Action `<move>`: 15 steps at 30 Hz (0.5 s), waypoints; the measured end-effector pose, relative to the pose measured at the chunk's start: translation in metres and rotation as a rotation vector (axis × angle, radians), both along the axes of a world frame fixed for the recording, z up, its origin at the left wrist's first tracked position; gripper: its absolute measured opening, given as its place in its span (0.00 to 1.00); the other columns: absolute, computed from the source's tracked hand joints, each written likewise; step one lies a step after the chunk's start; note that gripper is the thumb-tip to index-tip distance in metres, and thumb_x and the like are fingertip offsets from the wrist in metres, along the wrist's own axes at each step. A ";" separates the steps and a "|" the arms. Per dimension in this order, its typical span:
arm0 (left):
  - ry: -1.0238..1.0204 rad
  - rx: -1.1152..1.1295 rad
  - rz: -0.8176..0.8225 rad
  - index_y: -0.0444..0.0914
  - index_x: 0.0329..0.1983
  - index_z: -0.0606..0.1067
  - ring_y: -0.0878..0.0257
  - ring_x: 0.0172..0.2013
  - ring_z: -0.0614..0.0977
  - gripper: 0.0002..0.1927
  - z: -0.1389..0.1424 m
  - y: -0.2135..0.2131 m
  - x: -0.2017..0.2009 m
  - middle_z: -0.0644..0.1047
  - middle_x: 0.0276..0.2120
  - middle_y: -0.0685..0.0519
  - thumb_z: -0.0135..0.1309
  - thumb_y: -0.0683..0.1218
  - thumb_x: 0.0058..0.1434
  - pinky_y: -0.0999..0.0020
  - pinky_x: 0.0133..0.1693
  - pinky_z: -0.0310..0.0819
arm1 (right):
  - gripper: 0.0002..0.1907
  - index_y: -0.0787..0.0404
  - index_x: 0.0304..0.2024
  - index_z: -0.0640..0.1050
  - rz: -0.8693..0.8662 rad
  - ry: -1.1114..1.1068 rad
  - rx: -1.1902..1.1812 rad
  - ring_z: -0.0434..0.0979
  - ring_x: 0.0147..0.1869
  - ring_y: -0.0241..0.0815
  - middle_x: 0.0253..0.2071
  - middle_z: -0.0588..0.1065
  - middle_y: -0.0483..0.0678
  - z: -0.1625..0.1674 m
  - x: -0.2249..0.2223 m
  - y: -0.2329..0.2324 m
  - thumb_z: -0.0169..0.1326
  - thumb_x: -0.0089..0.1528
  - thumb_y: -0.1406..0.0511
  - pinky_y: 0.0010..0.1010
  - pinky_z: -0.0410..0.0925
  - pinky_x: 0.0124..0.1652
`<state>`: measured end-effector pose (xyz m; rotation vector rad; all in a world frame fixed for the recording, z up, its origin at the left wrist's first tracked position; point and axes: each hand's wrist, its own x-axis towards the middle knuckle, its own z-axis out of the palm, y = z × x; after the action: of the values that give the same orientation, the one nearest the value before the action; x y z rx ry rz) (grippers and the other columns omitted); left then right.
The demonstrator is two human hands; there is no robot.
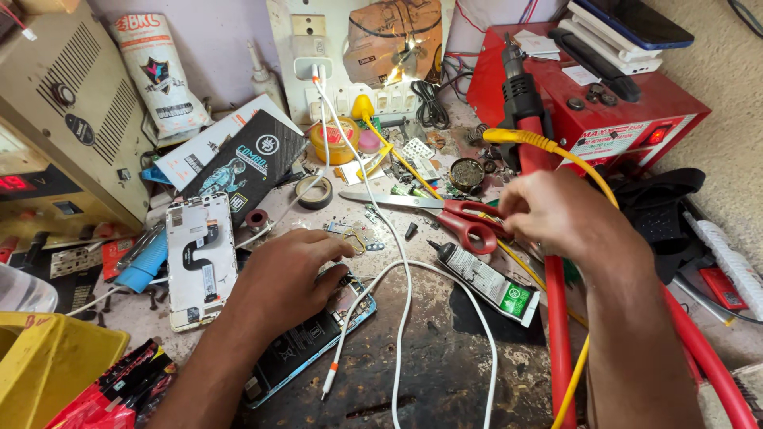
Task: The person repairs a disassembled smartphone on a cluttered workbench. They remove the back cover and battery, disconnect a cable, use tweezers to lift small components from the motherboard, pry at the board with a metal tool, and drive screws with a screwdriver while repositioning the phone chassis.
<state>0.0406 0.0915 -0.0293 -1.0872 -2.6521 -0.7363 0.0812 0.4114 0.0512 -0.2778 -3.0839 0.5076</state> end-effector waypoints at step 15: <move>-0.018 0.028 0.225 0.45 0.42 0.83 0.53 0.41 0.84 0.09 0.011 -0.002 0.005 0.83 0.41 0.53 0.60 0.48 0.59 0.57 0.42 0.77 | 0.18 0.58 0.45 0.84 0.274 -0.183 0.077 0.82 0.36 0.44 0.38 0.83 0.51 -0.013 -0.008 -0.055 0.65 0.57 0.56 0.37 0.74 0.39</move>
<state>0.0455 0.0899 -0.0187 -0.7610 -2.7105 -0.7374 0.0730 0.3559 0.0385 0.1079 -3.3311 0.3841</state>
